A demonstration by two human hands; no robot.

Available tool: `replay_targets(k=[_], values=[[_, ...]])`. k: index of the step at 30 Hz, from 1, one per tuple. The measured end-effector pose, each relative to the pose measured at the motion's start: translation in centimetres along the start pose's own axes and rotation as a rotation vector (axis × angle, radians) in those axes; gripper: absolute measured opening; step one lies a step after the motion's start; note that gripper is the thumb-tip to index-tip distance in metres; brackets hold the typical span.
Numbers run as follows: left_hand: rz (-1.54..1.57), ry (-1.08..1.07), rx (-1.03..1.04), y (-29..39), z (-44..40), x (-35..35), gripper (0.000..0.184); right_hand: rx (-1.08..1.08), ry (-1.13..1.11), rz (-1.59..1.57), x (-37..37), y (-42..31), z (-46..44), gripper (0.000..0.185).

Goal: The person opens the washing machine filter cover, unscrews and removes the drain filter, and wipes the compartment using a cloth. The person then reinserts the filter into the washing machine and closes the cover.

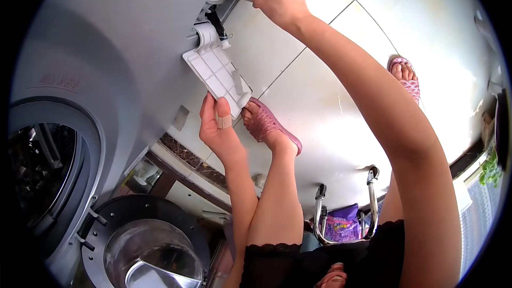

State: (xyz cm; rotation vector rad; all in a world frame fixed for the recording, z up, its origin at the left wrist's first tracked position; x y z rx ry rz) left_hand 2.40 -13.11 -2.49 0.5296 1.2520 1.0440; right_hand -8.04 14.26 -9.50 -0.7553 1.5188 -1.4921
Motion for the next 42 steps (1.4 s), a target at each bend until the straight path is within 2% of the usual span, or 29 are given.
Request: replay_targets(k=[2, 3, 4, 6, 9, 12, 13, 17, 19, 20, 22, 23, 26, 29, 32, 33, 36, 38, 40, 42], values=[[0.012, -0.012, -0.015, 0.2, 0.1, 0.2, 0.046, -0.118, 0.137, 0.108, 0.7, 0.2, 1.3, 0.021], [0.008, -0.018, -0.021, 0.1, 0.1, 0.1, 0.046, -0.16, 0.09, 0.187, 2.1, -0.4, 2.1, 0.023], [0.009, -0.018, -0.024, 0.2, 0.1, 0.0, 0.046, -0.096, 0.065, 0.163, 3.1, 0.0, 2.8, 0.025], [-0.001, -0.009, -0.009, 0.5, 0.3, 0.0, 0.046, -0.013, -0.148, 0.16, 4.5, 0.8, 3.0, 0.025], [0.022, -0.011, 0.003, 0.7, 0.1, 0.4, 0.046, 0.119, -0.202, 0.03, 4.1, 1.7, 5.0, 0.025], [0.036, -0.011, -0.029, -0.1, 0.4, -0.2, 0.046, 0.27, -0.119, -0.009, 5.4, 2.4, 4.5, 0.025], [0.054, -0.01, -0.031, -0.2, 0.1, -0.1, 0.046, 0.152, -0.094, 0.037, 5.5, 1.6, 4.8, 0.028], [0.051, -0.005, -0.03, 0.1, 0.1, 0.0, 0.046, 0.029, -0.609, 0.17, 5.7, 1.8, 8.3, 0.027], [0.024, 0.018, -0.053, 0.2, 0.3, -0.3, 0.044, 0.048, -0.595, 0.282, 4.0, 2.5, 10.4, 0.026], [-0.145, 0.079, 0.077, 1.4, 0.5, -1.0, 0.042, 0.057, -0.59, 0.334, 3.5, 3.0, 11.0, 0.026], [-0.493, 0.193, 0.339, 4.4, 1.2, -1.8, 0.039, 0.116, -0.745, 0.465, 3.2, 4.1, 12.2, 0.023], [-0.496, 0.228, 0.378, 5.4, 1.5, -2.1, 0.036, 0.14, -0.818, 0.532, 3.0, 4.6, 12.6, 0.022], [-0.108, -0.012, 0.208, 6.2, 1.1, 0.6, 0.039, 0.123, -0.793, 0.467, 2.4, 4.7, 12.7, 0.031], [0.181, -0.328, 0.007, 6.9, 0.7, 6.2, 0.046, 0.054, -0.732, 0.498, 2.2, 5.0, 11.7, 0.025], [0.107, -0.4, -0.041, 6.2, 0.6, 8.5, 0.053, -0.152, -0.719, 0.374, 0.8, 3.3, 10.9, 0.024], [0.084, -0.421, -0.056, 6.2, 0.9, 9.1, 0.055, -0.19, -0.675, 0.44, -0.4, 2.9, 9.7, 0.026], [0.06, -0.451, -0.051, 5.4, 1.3, 9.7, 0.054, 0.09, -0.366, 0.536, -7.2, 2.5, 2.9, 0.028], [0.111, -0.42, -0.096, 4.7, 1.2, 9.6, 0.053, 0.056, 0.127, 0.433, -13.4, 2.6, -1.1, 0.028], [0.139, -0.398, -0.127, 4.4, 1.0, 9.6, 0.052, 0.054, 0.445, 0.551, -17.0, 4.1, -4.1, 0.029], [0.14, -0.395, -0.148, 4.2, 1.0, 9.9, 0.052, 0.034, 0.474, 0.696, -16.3, 5.2, -7.0, 0.029]])
Point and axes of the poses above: each hand's wrist, its own z-axis away from the middle knuckle, its own x-axis out of the palm, y = z × x, the point moved 9 cm from there along -z, towards the middle knuckle, and after that the axes turned 3 degrees about -z, right-handed, at the moved point
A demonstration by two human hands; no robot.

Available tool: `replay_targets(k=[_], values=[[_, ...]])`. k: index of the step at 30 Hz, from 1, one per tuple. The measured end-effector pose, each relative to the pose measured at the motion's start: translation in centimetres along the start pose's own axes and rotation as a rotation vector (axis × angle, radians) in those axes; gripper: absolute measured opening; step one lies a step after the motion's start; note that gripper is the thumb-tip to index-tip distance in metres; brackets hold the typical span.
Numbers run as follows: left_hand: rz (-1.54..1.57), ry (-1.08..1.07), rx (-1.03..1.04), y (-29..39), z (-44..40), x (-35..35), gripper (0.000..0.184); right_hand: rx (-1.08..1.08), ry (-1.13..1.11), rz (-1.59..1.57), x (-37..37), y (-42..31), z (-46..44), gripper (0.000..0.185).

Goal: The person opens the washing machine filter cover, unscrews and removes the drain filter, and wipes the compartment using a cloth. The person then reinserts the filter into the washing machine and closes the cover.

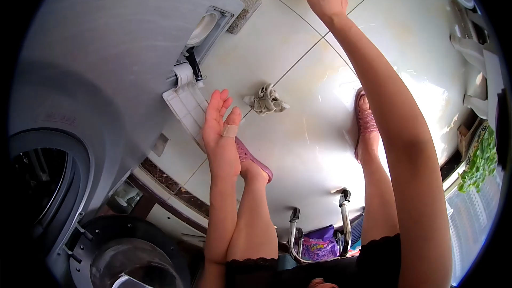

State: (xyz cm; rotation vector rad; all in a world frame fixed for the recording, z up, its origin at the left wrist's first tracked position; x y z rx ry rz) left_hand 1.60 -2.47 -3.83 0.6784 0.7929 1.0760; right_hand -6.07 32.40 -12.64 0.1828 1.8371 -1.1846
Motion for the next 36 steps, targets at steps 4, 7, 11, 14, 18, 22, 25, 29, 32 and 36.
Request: replay_targets(k=[4, 7, 11, 14, 18, 22, 25, 29, 32, 36], values=[[0.004, -0.033, 0.002, -0.6, 0.0, 0.3, 0.052, 0.106, -0.217, 0.073, 3.8, 3.5, -1.9, 0.03], [-0.038, -0.033, 0.013, -0.4, 0.0, 0.1, 0.05, 0.303, -0.473, -0.303, 2.7, 4.1, 0.3, 0.024], [-0.137, -0.083, 0.044, 0.1, 0.1, 1.5, 0.047, 0.25, -0.783, -0.803, 1.2, 3.7, 6.9, 0.018], [-0.244, -0.136, 0.093, 0.9, -0.5, 3.7, 0.054, 0.256, -0.942, -0.974, -1.6, 2.1, 11.6, 0.019], [-0.548, -0.119, 0.415, 4.3, 1.2, 6.5, 0.072, 0.28, -0.965, -1.051, -3.8, 1.3, 15.4, 0.017], [-0.55, -0.114, 0.574, 4.9, 1.9, 7.9, 0.095, 0.192, -0.947, -0.952, -6.3, 0.0, 17.1, 0.013], [-0.488, -0.225, 0.443, 3.1, 1.2, 8.2, 0.093, 0.127, -0.905, -0.889, -8.3, -0.7, 16.9, 0.018], [-0.02, -0.346, 0.28, 0.9, 0.6, 8.0, 0.084, 0.258, -0.718, -0.987, -11.4, -1.1, 15.5, 0.037], [0.288, -0.396, 0.226, 0.6, 1.1, 7.9, 0.08, 0.298, -0.732, -1.026, -11.5, -0.3, 16.1, 0.046], [0.392, -0.415, 0.25, 0.1, 1.7, 8.1, 0.082, 0.162, -0.934, -1.037, -10.7, -2.1, 18.6, 0.039]])
Point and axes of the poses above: each hand's wrist, its own z-axis away from the middle knuckle, its own x-axis out of the palm, y = z × x, the point moved 9 cm from there along -z, towards the middle knuckle, and after that the axes turned 3 degrees about -z, right-handed, at the moved point
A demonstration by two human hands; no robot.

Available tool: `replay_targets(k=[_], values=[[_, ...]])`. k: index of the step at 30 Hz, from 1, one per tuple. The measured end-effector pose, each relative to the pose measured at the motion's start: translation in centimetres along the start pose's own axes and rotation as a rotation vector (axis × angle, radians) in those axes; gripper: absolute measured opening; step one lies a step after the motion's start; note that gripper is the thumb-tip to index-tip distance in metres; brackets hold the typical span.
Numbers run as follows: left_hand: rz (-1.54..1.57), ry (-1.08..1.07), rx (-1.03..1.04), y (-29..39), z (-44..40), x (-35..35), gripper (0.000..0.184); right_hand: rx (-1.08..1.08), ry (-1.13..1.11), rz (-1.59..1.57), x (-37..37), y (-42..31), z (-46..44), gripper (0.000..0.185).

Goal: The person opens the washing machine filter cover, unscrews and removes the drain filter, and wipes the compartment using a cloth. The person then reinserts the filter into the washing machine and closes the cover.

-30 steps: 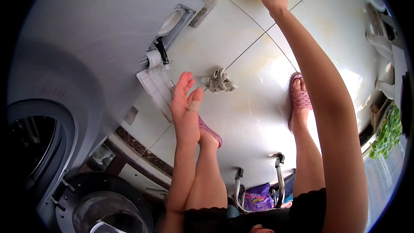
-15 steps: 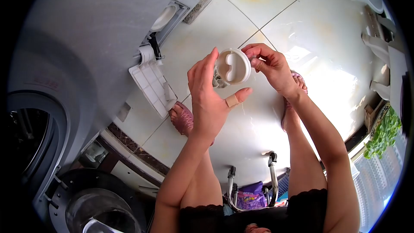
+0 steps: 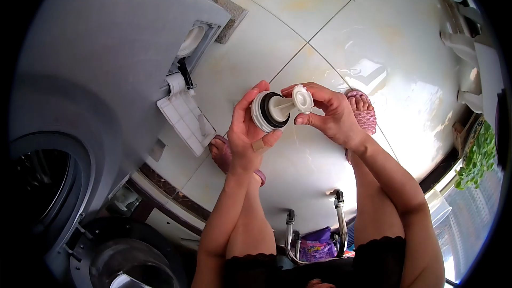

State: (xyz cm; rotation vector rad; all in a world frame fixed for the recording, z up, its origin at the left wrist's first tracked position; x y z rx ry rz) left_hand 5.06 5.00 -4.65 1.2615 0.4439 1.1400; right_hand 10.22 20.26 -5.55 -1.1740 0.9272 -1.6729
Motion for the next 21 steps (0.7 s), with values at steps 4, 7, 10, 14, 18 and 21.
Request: replay_targets(k=[4, 7, 10, 14, 18, 21], values=[[-0.009, -0.017, -0.024, -0.3, 0.0, 0.5, 0.086, -0.059, 0.034, 0.052, -0.2, -0.2, -0.1, 0.034], [-0.038, 0.049, -0.112, -1.3, 0.1, 0.3, 0.084, 0.038, 0.148, 0.042, -1.3, 0.5, 0.2, 0.035], [0.035, 0.279, -0.442, -4.7, 0.5, -1.5, 0.068, -0.045, 0.181, 0.223, -0.7, -1.3, 0.4, 0.039], [0.04, 0.238, -0.469, -6.0, 0.8, -0.8, 0.05, -0.36, 0.059, 0.909, 2.5, -2.7, 0.1, 0.048], [0.022, 0.242, -0.417, -4.6, 1.0, -1.2, 0.047, -0.322, 0.137, 0.88, 1.1, -2.6, -1.1, 0.043], [-0.127, 0.322, -0.328, -2.4, 1.4, -2.9, 0.049, -0.358, 0.164, 0.981, -1.8, 0.0, -2.2, 0.042]])
Point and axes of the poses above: each hand's wrist, its own z-axis away from the middle knuckle, its own x-axis out of the palm, y = z × x, the point moved 9 cm from there along -z, towards the middle knuckle, and after that the axes turned 3 degrees about -z, right-handed, at the moved point
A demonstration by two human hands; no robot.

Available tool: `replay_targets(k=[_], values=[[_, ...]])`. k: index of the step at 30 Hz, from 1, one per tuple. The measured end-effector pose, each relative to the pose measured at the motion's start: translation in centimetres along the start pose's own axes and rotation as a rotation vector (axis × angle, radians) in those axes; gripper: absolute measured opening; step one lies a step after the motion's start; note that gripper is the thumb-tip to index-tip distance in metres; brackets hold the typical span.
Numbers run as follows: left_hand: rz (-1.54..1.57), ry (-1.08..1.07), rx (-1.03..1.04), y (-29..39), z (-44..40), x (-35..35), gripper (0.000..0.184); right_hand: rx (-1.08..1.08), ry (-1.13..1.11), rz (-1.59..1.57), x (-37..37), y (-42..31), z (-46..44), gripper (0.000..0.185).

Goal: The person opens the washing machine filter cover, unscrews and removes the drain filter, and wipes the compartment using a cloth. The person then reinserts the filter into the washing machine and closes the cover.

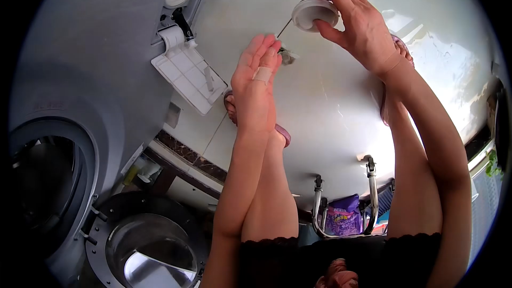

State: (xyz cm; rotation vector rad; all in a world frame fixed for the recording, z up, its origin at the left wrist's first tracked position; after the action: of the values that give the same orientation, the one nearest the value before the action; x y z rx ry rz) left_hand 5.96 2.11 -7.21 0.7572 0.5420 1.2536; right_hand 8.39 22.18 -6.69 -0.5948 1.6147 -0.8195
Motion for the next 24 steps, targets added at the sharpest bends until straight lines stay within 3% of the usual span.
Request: replay_targets(k=[2, 8, 11, 14, 19, 20, 23, 24], values=[[0.013, 0.064, 0.041, 0.2, -0.7, -2.6, 0.057, 0.033, -0.09, 0.112, 0.7, 1.7, 0.7, 0.042], [0.268, 0.311, 0.08, 1.5, -2.9, -9.4, 0.068, -0.032, 0.042, 0.091, 0.1, 2.7, 3.5, 0.043], [0.472, 0.25, 0.074, 2.1, -4.1, -9.8, 0.069, 0.133, -0.134, 0.062, 1.1, 3.9, 4.1, 0.041], [0.576, 0.174, 0.101, 2.7, -4.8, -9.3, 0.066, 0.006, -0.12, 0.13, 1.4, 3.9, 4.0, 0.04], [0.535, 0.099, 0.229, 4.9, -3.8, -8.7, 0.065, -0.083, -0.067, 0.257, 1.3, 3.3, 3.6, 0.042], [0.512, 0.075, 0.274, 5.8, -3.6, -8.4, 0.065, -0.028, -0.154, 0.248, 1.5, 3.8, 3.5, 0.046], [0.511, -0.023, 0.285, 7.2, -3.7, -7.8, 0.066, -0.064, -0.122, 0.33, 0.7, 3.7, 3.4, 0.048], [0.449, -0.021, 0.292, 7.4, -3.8, -7.7, 0.066, 0.013, -0.137, 0.305, 0.9, 4.7, 3.7, 0.047]])
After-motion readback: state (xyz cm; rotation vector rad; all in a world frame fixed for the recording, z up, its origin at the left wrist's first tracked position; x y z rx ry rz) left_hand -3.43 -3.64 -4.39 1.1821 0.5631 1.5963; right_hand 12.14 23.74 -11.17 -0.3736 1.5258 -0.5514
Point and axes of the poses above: each hand's wrist, its own z-axis away from the middle knuckle, its own x-axis out of the palm, y = z × x, the point moved 9 cm from there along -z, towards the middle knuckle, and after that the axes turned 3 degrees about -z, right-handed, at the moved point
